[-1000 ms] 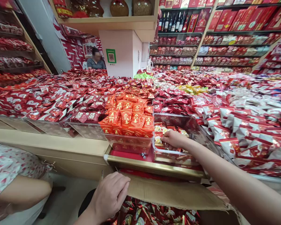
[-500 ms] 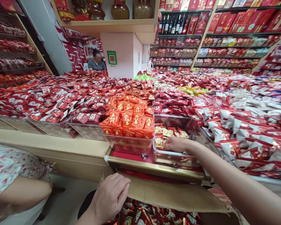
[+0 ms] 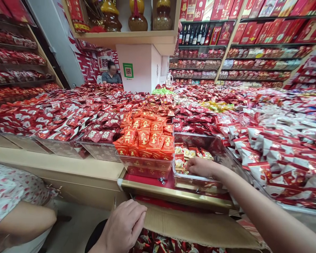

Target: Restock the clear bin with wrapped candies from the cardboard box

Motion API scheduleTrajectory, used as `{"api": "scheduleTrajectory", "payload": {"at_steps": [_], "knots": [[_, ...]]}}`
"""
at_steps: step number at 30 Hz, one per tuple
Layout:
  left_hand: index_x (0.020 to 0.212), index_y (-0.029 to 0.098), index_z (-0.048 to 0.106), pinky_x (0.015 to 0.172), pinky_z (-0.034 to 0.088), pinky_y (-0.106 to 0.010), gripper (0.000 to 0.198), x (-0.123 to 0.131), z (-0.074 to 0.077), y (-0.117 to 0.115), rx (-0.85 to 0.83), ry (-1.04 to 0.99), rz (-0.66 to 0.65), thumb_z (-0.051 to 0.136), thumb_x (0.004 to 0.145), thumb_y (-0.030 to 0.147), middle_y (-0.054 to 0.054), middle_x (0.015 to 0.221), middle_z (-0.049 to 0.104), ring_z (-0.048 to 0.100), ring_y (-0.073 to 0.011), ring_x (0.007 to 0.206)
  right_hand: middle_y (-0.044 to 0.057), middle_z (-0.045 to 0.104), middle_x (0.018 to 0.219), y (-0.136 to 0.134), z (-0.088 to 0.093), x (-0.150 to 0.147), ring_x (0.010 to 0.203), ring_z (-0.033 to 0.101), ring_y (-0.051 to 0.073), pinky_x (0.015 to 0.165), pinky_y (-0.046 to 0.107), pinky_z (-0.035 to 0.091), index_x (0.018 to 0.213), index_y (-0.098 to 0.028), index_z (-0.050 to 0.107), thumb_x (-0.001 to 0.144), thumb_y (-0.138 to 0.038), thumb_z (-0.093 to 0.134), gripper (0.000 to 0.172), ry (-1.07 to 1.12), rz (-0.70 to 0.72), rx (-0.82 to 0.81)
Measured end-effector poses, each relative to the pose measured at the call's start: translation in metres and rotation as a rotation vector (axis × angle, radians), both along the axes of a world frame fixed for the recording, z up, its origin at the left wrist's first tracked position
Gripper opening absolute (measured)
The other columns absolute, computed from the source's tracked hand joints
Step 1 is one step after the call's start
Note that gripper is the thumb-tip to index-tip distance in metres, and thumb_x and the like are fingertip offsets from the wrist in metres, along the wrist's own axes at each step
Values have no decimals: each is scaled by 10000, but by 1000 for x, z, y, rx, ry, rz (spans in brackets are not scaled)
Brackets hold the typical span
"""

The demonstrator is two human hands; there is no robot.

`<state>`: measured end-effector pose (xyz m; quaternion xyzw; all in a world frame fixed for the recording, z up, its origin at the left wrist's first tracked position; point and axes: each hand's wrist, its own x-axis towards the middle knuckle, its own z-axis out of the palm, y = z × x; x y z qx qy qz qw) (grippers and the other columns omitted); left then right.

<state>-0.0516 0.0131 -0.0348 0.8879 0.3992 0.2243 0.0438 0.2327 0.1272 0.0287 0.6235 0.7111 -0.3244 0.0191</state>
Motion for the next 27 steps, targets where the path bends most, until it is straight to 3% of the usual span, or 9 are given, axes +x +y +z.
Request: {"api": "scheduleTrajectory", "payload": {"at_steps": [5,9,12,15,18,22,27], "knots": [[861,202,531,594,423,-290,143,0,0,1,24,13,6,414,804,143,-13,692,589,540,-158,636,8,634,640,4,-7,-1,589,548,112,478,194,334,718,-173,558,611,-134,477,139,-27,-116,53],[875,202,526,595,428,-292,148,-1,0,2,46,10,-2,416,802,136,-14,694,590,540,-159,634,-42,570,547,5,-11,-2,495,512,88,454,184,325,913,-185,459,664,-107,434,261,137,-187,180],[874,200,515,577,427,-295,150,-2,0,2,52,12,-14,412,801,120,-14,692,590,534,-161,622,-74,521,533,3,-11,-4,443,474,73,417,173,306,988,-208,405,687,-83,418,327,277,-177,81],[865,199,515,560,428,-288,151,-2,0,2,71,12,-20,409,798,114,-14,684,589,535,-160,611,-73,522,535,1,-10,-5,421,440,64,407,171,290,954,-206,450,672,-77,446,310,301,-89,-13],[846,203,529,561,434,-272,145,-1,0,3,91,7,-16,415,796,128,-11,665,585,542,-152,602,-35,580,593,3,-9,-3,477,488,78,437,181,314,947,-188,482,673,-93,432,295,208,-116,61],[855,209,542,580,439,-264,152,-2,-1,3,93,-3,-4,419,795,143,-9,661,585,553,-149,613,63,651,749,8,-9,5,692,564,143,544,214,354,777,-157,593,640,-111,445,206,-141,-171,199],[868,209,528,560,422,-280,158,-2,-2,3,57,5,-10,412,797,128,-11,675,581,536,-155,612,71,668,686,4,-7,5,649,578,153,513,219,343,611,-155,634,591,-88,453,194,-182,-95,66]]}}
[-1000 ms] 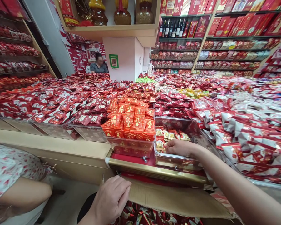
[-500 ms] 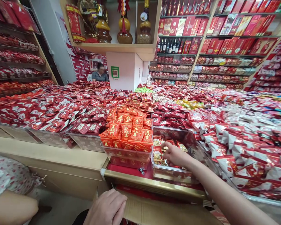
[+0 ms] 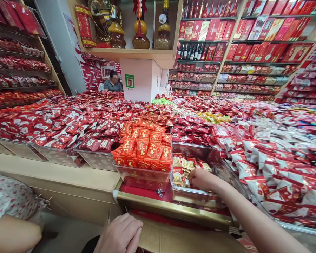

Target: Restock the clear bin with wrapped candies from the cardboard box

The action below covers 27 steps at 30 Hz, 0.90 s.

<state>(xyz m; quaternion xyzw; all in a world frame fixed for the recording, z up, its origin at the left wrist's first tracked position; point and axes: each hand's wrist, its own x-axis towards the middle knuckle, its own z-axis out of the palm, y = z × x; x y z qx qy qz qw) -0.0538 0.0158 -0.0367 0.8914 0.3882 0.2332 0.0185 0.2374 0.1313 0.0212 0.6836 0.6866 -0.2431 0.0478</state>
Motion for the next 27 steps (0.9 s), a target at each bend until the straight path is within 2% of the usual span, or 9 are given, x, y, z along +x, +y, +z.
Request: {"api": "scheduleTrajectory", "payload": {"at_steps": [4,10,18,22,27], "knots": [[874,206,510,557,410,-297,157,1,0,0,-50,10,1,403,803,116,-10,683,574,519,-160,617,47,680,730,-4,7,-4,654,579,138,495,204,332,697,-175,661,607,-113,444,243,-7,76,-93],[889,204,511,594,415,-307,151,1,-1,-1,-62,3,7,411,806,127,-11,715,589,527,-161,644,91,673,823,-6,14,-6,723,577,178,512,228,328,770,-147,668,629,-171,459,253,-145,186,-133],[883,196,521,604,416,-295,154,2,3,-2,-55,12,9,403,810,130,-18,710,588,530,-158,646,33,668,733,-7,10,-3,659,558,146,492,211,332,742,-185,662,607,-162,477,231,-32,192,-126],[889,201,519,592,421,-298,156,1,2,-2,-47,10,5,409,808,126,-16,707,587,533,-163,641,35,664,714,-6,9,-4,654,568,140,503,200,350,717,-175,662,577,-115,486,233,22,173,-138],[893,203,518,586,416,-299,159,0,0,-2,-51,10,6,410,808,123,-19,708,584,527,-164,638,45,657,702,-7,10,-6,650,563,147,502,208,336,725,-169,646,605,-115,449,236,64,171,-132]]}}
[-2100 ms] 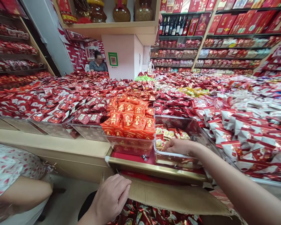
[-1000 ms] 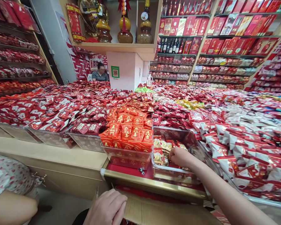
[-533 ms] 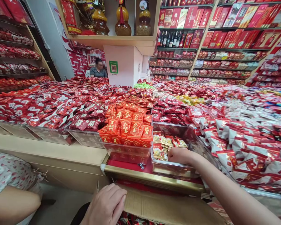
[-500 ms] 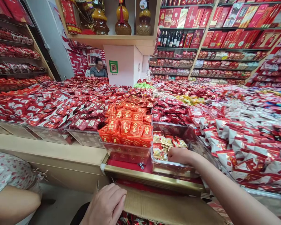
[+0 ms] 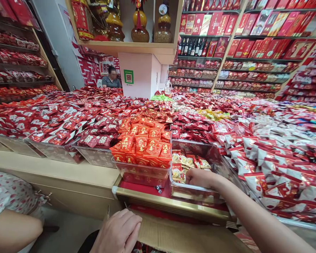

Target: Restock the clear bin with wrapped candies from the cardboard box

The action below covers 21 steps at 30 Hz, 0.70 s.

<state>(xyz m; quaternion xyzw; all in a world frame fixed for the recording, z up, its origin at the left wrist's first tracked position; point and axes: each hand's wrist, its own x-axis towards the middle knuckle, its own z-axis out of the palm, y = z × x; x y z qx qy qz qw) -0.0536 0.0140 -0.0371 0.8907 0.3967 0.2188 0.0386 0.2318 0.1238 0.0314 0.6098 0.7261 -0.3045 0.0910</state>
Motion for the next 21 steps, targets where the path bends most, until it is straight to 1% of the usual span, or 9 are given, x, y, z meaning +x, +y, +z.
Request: {"api": "scheduleTrajectory", "payload": {"at_steps": [5,9,12,14,18,21], "knots": [[889,201,525,573,411,-284,166,1,2,0,-16,8,8,398,811,129,-20,690,571,523,-158,631,61,654,738,2,-6,3,686,557,166,517,224,334,702,-163,622,617,-132,446,198,-47,-41,69],[881,196,533,576,419,-279,163,3,4,0,0,9,10,400,810,131,-19,682,577,529,-154,625,46,655,731,4,-10,6,691,560,160,522,219,341,692,-173,624,608,-140,454,192,-12,-17,80],[878,198,541,586,436,-267,169,3,5,1,26,-3,11,400,808,136,-20,679,587,543,-148,625,33,661,728,4,-9,5,671,566,139,513,200,348,697,-175,635,576,-118,482,203,22,11,43],[875,199,547,592,446,-261,170,4,5,2,44,-10,12,403,806,143,-19,674,592,551,-145,622,35,667,749,3,-7,4,674,570,137,508,194,349,711,-176,640,562,-116,503,211,-5,-1,27],[856,202,556,585,454,-249,163,5,7,3,56,-18,10,411,805,151,-13,657,593,557,-139,605,47,671,765,2,-6,3,699,579,158,514,207,356,707,-178,641,560,-135,527,191,-82,-43,55],[854,203,560,586,457,-246,160,5,8,2,63,-24,11,414,805,160,-11,651,593,560,-139,605,51,670,781,2,-8,4,715,585,165,536,215,367,727,-182,646,574,-156,537,189,-88,-45,71]]}}
